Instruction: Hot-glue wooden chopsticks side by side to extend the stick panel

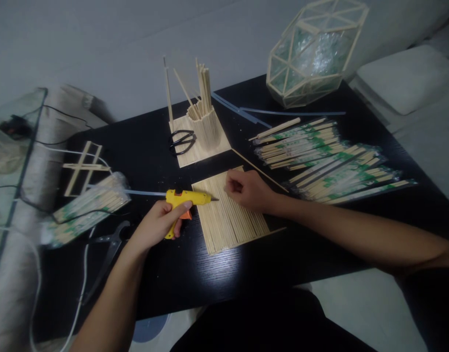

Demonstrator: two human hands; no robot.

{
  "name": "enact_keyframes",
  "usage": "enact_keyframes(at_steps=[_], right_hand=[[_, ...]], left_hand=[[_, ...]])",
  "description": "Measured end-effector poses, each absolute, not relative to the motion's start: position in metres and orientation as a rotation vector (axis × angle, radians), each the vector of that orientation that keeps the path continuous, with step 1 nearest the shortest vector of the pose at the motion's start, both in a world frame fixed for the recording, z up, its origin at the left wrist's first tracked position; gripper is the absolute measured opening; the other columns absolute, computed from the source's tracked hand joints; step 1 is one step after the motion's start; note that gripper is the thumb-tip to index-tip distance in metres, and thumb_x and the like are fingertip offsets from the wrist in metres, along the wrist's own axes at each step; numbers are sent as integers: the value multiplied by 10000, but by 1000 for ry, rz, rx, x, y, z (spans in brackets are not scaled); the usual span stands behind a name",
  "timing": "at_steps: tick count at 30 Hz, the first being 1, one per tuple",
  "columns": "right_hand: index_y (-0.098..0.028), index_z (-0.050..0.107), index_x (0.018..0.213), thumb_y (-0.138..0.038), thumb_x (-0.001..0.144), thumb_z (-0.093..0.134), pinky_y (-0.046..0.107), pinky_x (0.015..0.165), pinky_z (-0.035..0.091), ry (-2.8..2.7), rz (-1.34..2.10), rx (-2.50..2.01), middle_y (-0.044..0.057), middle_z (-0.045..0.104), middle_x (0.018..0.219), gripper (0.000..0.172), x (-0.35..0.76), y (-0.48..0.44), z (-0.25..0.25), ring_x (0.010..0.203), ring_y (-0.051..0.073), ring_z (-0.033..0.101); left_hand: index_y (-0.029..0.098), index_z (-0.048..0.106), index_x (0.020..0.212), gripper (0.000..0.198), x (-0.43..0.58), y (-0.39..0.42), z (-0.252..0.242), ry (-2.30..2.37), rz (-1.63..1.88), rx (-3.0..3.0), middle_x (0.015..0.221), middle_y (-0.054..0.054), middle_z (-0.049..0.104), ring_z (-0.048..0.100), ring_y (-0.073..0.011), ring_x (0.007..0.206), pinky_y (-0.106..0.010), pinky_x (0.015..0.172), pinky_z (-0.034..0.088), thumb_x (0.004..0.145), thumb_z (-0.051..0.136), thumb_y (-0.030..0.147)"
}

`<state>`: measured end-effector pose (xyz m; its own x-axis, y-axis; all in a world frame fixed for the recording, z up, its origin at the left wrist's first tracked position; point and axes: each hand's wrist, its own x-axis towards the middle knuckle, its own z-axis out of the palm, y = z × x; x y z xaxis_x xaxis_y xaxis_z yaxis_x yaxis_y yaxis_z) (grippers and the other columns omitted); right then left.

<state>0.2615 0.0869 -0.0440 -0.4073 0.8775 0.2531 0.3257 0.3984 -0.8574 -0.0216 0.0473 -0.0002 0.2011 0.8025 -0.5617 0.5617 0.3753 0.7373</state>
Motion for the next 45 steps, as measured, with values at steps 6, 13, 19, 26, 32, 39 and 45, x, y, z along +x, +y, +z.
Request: enact_keyframes(at_steps=[6,13,19,26,32,39,45], right_hand=[[-236,436,731,-107,829,572,254,599,314,-1908,964,-1008,-75,490,630,211,262,87,-44,568,93,426],[-234,454,730,-119,834,576,248,598,318,-1905,976,-1012,-76,485,622,197,261,87,-44,564,95,436],[-230,464,735,-118,842,575,248,604,326,-1912,971,-1022,-71,502,634,191,261,86,-44,578,95,449],[-234,453,737,-121,842,575,252,600,322,-1921,972,-1028,-73,488,625,197,262,87,-42,568,98,436],[-233,456,740,-118,843,568,252,602,322,-1924,972,-1025,-74,482,623,191,262,87,-43,569,97,437],[-232,462,742,-121,835,567,246,595,318,-1921,945,-999,-75,483,626,179,262,87,-43,565,96,441],[-237,442,731,-124,834,571,248,601,323,-1920,970,-1022,-71,489,631,200,262,87,-43,572,98,439]], left_hand=[[185,628,437,712,-23,47,-1,1472,241,1245,384,-48,556,515,-114,347,-218,417,399,883,661,739],[191,613,433,683,-12,47,-5,1553,427,1194,404,-51,583,534,-112,346,-208,400,389,945,643,643],[192,616,421,696,-14,46,-2,1538,390,1259,389,-53,576,526,-110,349,-207,410,389,960,623,633],[193,622,421,715,-17,46,-1,1515,355,1311,383,-53,569,504,-108,350,-217,419,375,960,618,663],[187,625,433,726,-19,45,0,1515,312,1325,392,-48,567,506,-107,358,-217,429,374,957,618,690],[182,623,435,718,-21,46,1,1527,305,1271,391,-49,557,507,-108,351,-216,417,361,926,626,707],[188,624,450,693,-21,46,0,1533,331,1241,391,-46,552,516,-118,353,-222,414,374,918,639,698]])
